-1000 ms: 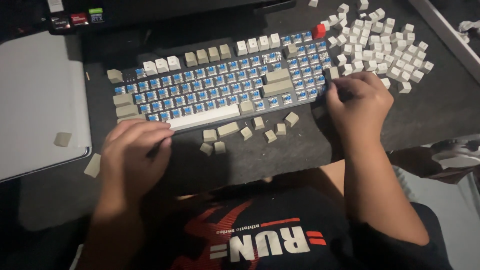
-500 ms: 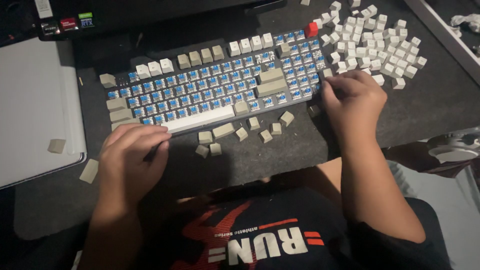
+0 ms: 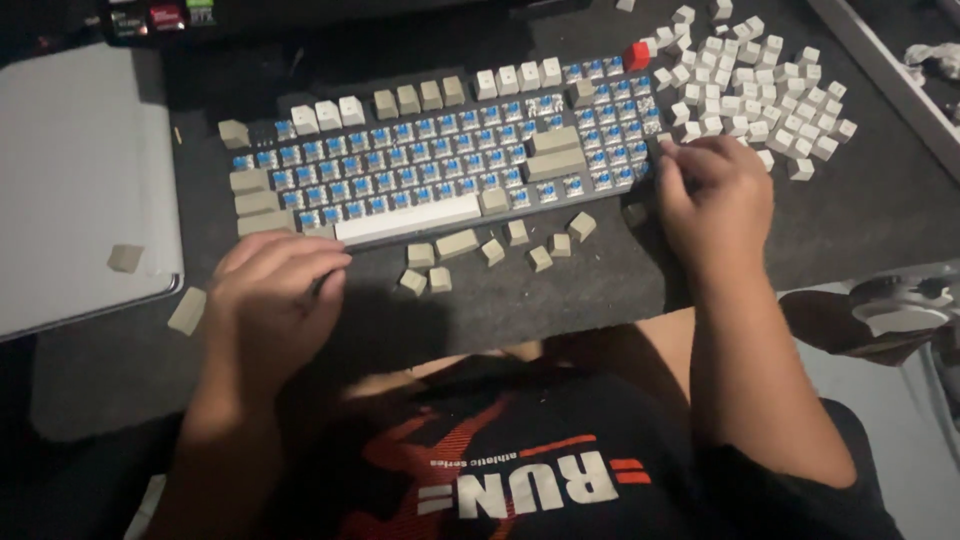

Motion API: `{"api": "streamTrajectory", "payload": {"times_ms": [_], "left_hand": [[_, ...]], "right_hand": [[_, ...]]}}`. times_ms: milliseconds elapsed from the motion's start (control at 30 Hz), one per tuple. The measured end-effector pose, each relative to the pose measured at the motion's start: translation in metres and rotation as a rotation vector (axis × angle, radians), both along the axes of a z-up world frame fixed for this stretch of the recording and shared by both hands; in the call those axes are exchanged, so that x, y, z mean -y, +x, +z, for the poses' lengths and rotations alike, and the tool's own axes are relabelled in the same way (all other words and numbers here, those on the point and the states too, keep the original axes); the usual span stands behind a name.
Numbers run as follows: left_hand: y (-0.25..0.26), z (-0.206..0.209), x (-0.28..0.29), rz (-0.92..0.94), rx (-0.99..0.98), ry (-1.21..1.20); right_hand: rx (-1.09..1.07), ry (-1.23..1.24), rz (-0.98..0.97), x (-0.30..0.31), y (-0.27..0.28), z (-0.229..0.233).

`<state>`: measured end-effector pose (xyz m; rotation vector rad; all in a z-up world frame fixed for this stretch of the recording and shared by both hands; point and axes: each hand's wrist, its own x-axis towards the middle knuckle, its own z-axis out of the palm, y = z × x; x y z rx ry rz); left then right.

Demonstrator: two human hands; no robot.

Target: The person attaches keycaps to a mechanical keyboard base by hand, picking individual pieces from the desk and pressing them onto the switches.

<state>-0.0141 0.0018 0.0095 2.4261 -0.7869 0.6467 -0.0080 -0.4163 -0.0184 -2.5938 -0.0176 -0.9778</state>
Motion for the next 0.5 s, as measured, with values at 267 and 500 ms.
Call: {"api": "streamTrajectory", "payload": {"times_ms": [267, 500], "left_hand": [[-0.013, 0.002, -0.003, -0.017, 0.088, -0.05], [-0.025, 0.0, -0.022, 0.036, 0.099, -0.065]], "right_hand": [[-0.058, -0.123, -0.013, 0.009, -0.012, -0.012], [0.006, 0.13, 0.086, 0.013, -0.014, -0.012]]}}
